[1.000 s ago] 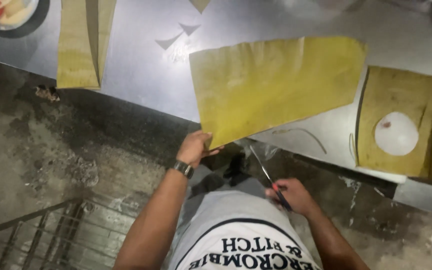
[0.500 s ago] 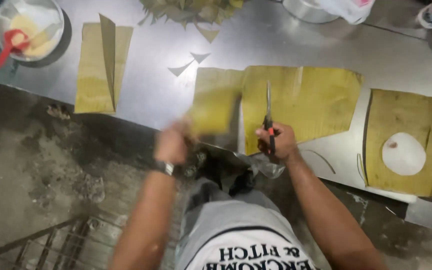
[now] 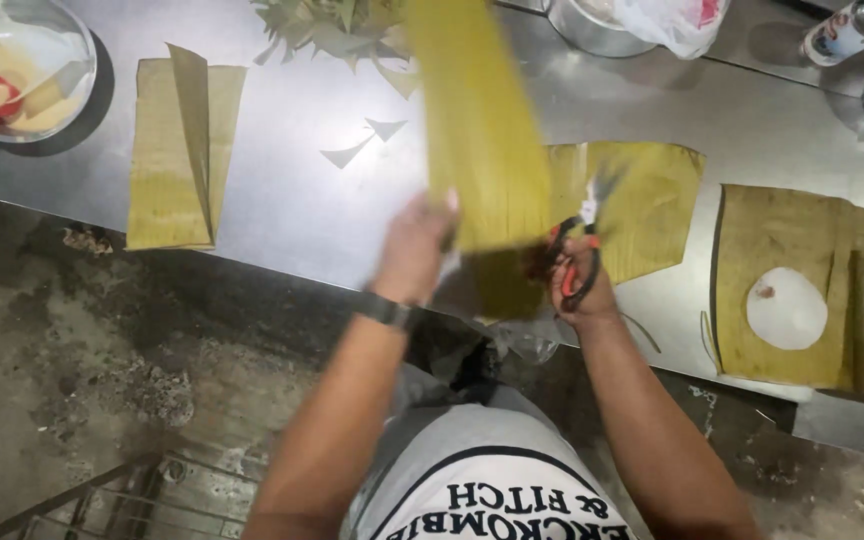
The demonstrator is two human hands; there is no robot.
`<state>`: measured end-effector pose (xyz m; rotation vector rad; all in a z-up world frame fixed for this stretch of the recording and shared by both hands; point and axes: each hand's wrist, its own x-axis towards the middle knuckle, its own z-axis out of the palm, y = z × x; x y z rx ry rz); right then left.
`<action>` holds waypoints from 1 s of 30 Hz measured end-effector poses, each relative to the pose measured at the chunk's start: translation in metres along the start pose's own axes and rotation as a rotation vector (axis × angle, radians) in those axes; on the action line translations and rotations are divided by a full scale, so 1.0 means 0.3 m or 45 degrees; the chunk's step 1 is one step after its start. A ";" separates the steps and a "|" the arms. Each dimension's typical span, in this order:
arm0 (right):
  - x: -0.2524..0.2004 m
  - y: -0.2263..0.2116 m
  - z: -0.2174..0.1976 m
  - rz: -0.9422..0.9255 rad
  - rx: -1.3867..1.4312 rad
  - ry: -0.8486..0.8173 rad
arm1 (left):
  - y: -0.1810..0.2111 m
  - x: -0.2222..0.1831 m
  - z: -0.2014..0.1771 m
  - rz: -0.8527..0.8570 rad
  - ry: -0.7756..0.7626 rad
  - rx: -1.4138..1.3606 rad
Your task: The person trims banana leaves into circular shapes using a circular template and scissors, then cuts sheets of banana leaves into rectangular pieces with the scissors and places them on the table.
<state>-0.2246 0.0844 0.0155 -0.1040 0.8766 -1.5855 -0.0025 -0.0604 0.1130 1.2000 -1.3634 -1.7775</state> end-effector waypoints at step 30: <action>-0.062 -0.069 -0.024 0.126 -0.890 0.447 | 0.382 -0.011 -0.781 0.462 0.282 -0.091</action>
